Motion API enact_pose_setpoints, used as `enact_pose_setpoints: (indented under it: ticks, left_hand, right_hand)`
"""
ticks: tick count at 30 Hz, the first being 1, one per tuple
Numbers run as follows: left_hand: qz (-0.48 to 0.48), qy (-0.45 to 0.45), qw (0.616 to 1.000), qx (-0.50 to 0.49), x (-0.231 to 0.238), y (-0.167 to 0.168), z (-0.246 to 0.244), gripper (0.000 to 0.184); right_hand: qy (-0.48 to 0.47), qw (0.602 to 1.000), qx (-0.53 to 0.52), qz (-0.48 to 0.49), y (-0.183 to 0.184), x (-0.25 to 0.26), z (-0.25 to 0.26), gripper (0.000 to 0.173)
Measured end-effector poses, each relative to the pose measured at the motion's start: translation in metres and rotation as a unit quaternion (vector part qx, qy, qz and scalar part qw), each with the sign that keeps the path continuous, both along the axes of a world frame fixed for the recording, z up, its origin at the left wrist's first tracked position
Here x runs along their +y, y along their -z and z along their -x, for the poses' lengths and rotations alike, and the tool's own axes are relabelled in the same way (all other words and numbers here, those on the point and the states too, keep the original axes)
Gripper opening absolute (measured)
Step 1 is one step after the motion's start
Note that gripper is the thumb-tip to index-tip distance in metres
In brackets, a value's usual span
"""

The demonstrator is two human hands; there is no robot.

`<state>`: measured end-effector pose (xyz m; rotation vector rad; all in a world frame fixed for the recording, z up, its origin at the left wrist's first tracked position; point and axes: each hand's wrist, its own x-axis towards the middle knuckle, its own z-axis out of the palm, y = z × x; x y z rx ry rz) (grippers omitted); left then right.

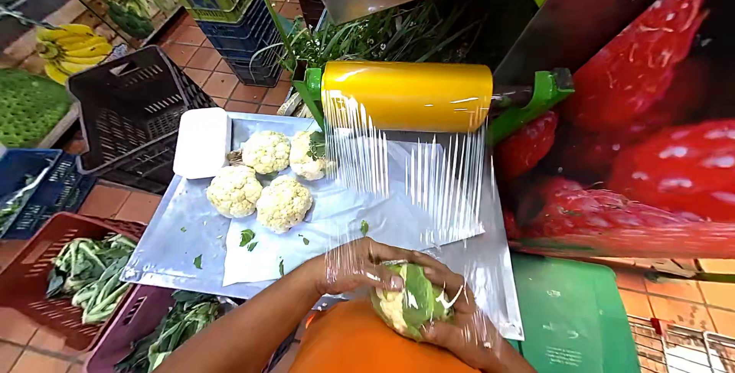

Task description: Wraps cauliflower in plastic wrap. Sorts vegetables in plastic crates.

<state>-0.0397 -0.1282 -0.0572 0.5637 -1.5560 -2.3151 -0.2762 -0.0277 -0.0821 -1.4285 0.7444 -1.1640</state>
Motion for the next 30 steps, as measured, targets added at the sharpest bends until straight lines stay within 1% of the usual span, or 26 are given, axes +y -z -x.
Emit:
enact_pose_setpoints:
  ticks: [1,3,4,5,6,7,8,9,10,11,12,13,14,15,16,17,18,19,20,21,23,25,27,28,30]
  left_hand:
    - [0.029,0.009,0.999,0.021,0.004,-0.002,-0.002,0.045]
    - [0.091,0.015,0.995,0.035,0.01,-0.007,-0.004,0.052]
    - [0.119,0.017,0.992,0.035,0.012,-0.011,-0.005,0.054]
    - [0.142,0.016,0.989,0.025,0.015,-0.015,-0.006,0.056]
    - [0.155,0.012,0.988,0.013,0.018,-0.019,-0.008,0.057]
    - [0.164,0.01,0.986,0.006,0.022,-0.021,-0.01,0.058]
    - [0.174,0.009,0.985,0.001,0.025,-0.023,-0.012,0.058]
    - [0.187,0.007,0.982,0.001,0.027,-0.024,-0.014,0.057]
    - [0.204,0.004,0.979,0.0,0.03,-0.025,-0.015,0.056]
    - [0.218,0.003,0.976,-0.001,0.033,-0.026,-0.016,0.057]
    - [0.235,0.006,0.972,-0.002,0.035,-0.028,-0.015,0.057]
    - [0.252,0.008,0.968,-0.001,0.037,-0.031,-0.014,0.056]
    - [0.268,0.01,0.963,0.002,0.04,-0.034,-0.013,0.054]
    - [0.288,0.01,0.958,0.003,0.043,-0.037,-0.011,0.051]
    - [0.311,0.009,0.95,0.004,0.048,-0.04,-0.011,0.048]
    - [0.331,0.011,0.943,0.002,0.052,-0.043,-0.012,0.049]
    - [0.347,0.009,0.938,0.0,0.057,-0.045,-0.013,0.05]
    - [0.356,0.005,0.934,-0.005,0.062,-0.047,-0.014,0.05]
    - [0.364,0.0,0.931,-0.018,0.066,-0.049,-0.017,0.051]
    - [0.372,-0.003,0.927,-0.041,0.07,-0.052,-0.021,0.051]
    - [0.383,-0.008,0.92,-0.083,0.073,-0.058,-0.029,0.05]
    - [0.376,-0.003,0.921,-0.099,0.076,-0.062,-0.036,0.052]
    - [0.387,-0.002,0.916,-0.104,0.08,-0.059,-0.039,0.051]
    - [0.407,-0.008,0.908,-0.103,0.083,-0.055,-0.04,0.05]
    - [0.491,-0.044,0.868,-0.062,0.097,-0.036,-0.033,0.045]
  right_hand:
    - [-0.041,0.999,0.011,-0.004,-0.004,0.001,0.005,0.06]
    - [-0.139,0.988,0.005,-0.06,-0.013,-0.002,0.024,0.061]
    - [-0.171,0.981,-0.003,-0.091,-0.017,-0.006,0.037,0.058]
    - [-0.17,0.979,0.005,-0.11,-0.021,-0.011,0.053,0.051]
    - [-0.143,0.983,0.019,-0.112,-0.027,-0.019,0.067,0.04]
    - [-0.084,0.99,0.047,-0.101,-0.037,-0.03,0.081,0.03]
    - [-0.003,0.991,0.107,-0.078,-0.052,-0.044,0.093,0.025]
    - [0.074,0.981,0.177,-0.041,-0.073,-0.059,0.1,0.025]
    - [0.128,0.96,0.248,0.013,-0.096,-0.074,0.103,0.028]
    - [0.147,0.936,0.309,0.078,-0.12,-0.086,0.1,0.035]
    - [0.135,0.912,0.357,0.149,-0.144,-0.095,0.09,0.046]
    - [0.096,0.882,0.405,0.221,-0.164,-0.102,0.072,0.059]
    - [0.038,0.847,0.448,0.285,-0.176,-0.11,0.047,0.074]
    - [-0.019,0.804,0.489,0.337,-0.176,-0.121,0.019,0.089]
    - [-0.069,0.762,0.529,0.367,-0.165,-0.133,-0.007,0.102]
    - [-0.107,0.73,0.556,0.382,-0.144,-0.147,-0.025,0.105]
    - [-0.126,0.713,0.567,0.393,-0.119,-0.163,-0.035,0.096]
    - [-0.115,0.703,0.555,0.429,-0.093,-0.181,-0.037,0.08]
    - [-0.097,0.687,0.545,0.47,-0.073,-0.201,-0.037,0.075]
    - [-0.085,0.672,0.548,0.492,-0.062,-0.22,-0.039,0.075]
    - [-0.075,0.643,0.555,0.523,-0.062,-0.255,-0.049,0.073]
    - [-0.074,0.632,0.567,0.523,-0.068,-0.278,-0.065,0.071]
    - [-0.07,0.627,0.583,0.512,-0.072,-0.291,-0.075,0.07]
    - [-0.066,0.62,0.592,0.511,-0.075,-0.298,-0.076,0.07]
    - [-0.066,0.592,0.607,0.526,-0.078,-0.311,-0.071,0.072]
